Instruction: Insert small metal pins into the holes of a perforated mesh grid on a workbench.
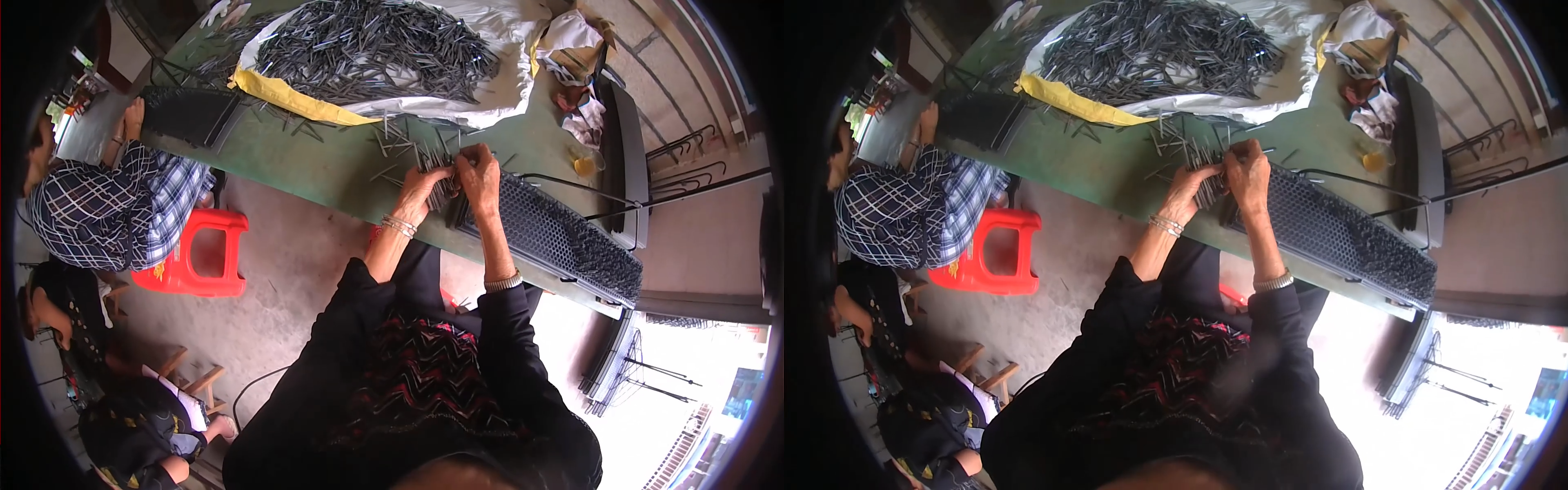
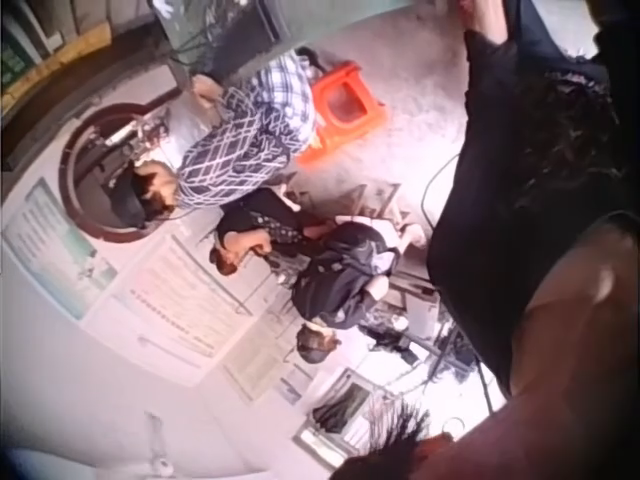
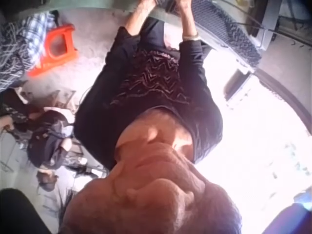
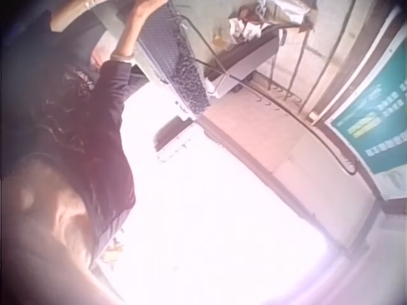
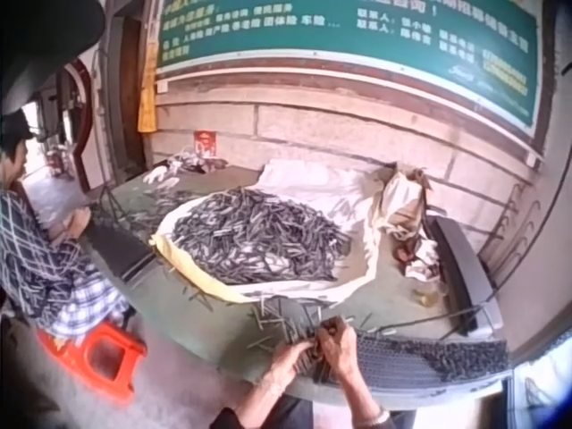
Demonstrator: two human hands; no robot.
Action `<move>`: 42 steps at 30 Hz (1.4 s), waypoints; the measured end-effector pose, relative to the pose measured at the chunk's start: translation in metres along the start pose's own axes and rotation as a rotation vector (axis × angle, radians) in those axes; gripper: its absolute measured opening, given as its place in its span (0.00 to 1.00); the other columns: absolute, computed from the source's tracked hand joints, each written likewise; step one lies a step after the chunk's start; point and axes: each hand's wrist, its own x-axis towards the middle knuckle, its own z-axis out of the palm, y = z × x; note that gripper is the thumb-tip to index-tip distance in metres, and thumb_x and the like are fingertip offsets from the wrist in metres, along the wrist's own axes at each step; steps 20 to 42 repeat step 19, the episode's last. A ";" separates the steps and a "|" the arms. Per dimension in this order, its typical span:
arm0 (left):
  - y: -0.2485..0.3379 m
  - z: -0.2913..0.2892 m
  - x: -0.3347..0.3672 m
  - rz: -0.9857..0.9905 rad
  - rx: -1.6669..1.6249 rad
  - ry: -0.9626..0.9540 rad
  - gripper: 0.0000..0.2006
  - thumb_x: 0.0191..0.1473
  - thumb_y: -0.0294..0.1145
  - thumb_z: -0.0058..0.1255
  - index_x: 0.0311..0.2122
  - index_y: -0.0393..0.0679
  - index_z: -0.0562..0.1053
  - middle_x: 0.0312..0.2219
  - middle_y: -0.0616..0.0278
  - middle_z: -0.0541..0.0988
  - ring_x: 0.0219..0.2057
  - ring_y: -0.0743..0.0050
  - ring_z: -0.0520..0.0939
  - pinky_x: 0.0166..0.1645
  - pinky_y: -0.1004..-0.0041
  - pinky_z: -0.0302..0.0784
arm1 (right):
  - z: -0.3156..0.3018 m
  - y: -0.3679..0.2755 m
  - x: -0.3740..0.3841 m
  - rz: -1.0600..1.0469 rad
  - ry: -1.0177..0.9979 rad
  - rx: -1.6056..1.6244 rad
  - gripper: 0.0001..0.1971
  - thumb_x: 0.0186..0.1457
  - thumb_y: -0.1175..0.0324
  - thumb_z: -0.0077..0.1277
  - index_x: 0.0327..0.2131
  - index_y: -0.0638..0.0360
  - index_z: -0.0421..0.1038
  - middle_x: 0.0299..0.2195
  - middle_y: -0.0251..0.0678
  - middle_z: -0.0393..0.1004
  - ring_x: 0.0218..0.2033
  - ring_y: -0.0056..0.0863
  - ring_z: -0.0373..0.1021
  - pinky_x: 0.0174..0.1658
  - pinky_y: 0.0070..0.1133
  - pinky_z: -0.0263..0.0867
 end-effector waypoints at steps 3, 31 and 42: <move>0.000 0.001 0.003 -0.046 0.064 -0.029 0.10 0.43 0.23 0.58 0.34 0.36 0.74 0.25 0.58 0.78 0.22 0.69 0.79 0.26 0.71 0.77 | 0.002 0.014 0.010 -0.130 0.080 0.036 0.10 0.49 0.71 0.49 0.33 0.68 0.68 0.28 0.46 0.76 0.29 0.35 0.74 0.34 0.27 0.68; -0.010 -0.003 -0.003 -0.079 -0.094 -0.041 0.08 0.45 0.27 0.57 0.31 0.33 0.74 0.24 0.55 0.78 0.24 0.66 0.80 0.30 0.69 0.80 | -0.023 0.031 0.014 -0.322 0.256 -0.238 0.09 0.52 0.72 0.48 0.36 0.63 0.74 0.28 0.42 0.77 0.28 0.28 0.73 0.34 0.22 0.67; -0.010 -0.003 -0.003 -0.079 -0.094 -0.041 0.08 0.45 0.27 0.57 0.31 0.33 0.74 0.24 0.55 0.78 0.24 0.66 0.80 0.30 0.69 0.80 | -0.023 0.031 0.014 -0.322 0.256 -0.238 0.09 0.52 0.72 0.48 0.36 0.63 0.74 0.28 0.42 0.77 0.28 0.28 0.73 0.34 0.22 0.67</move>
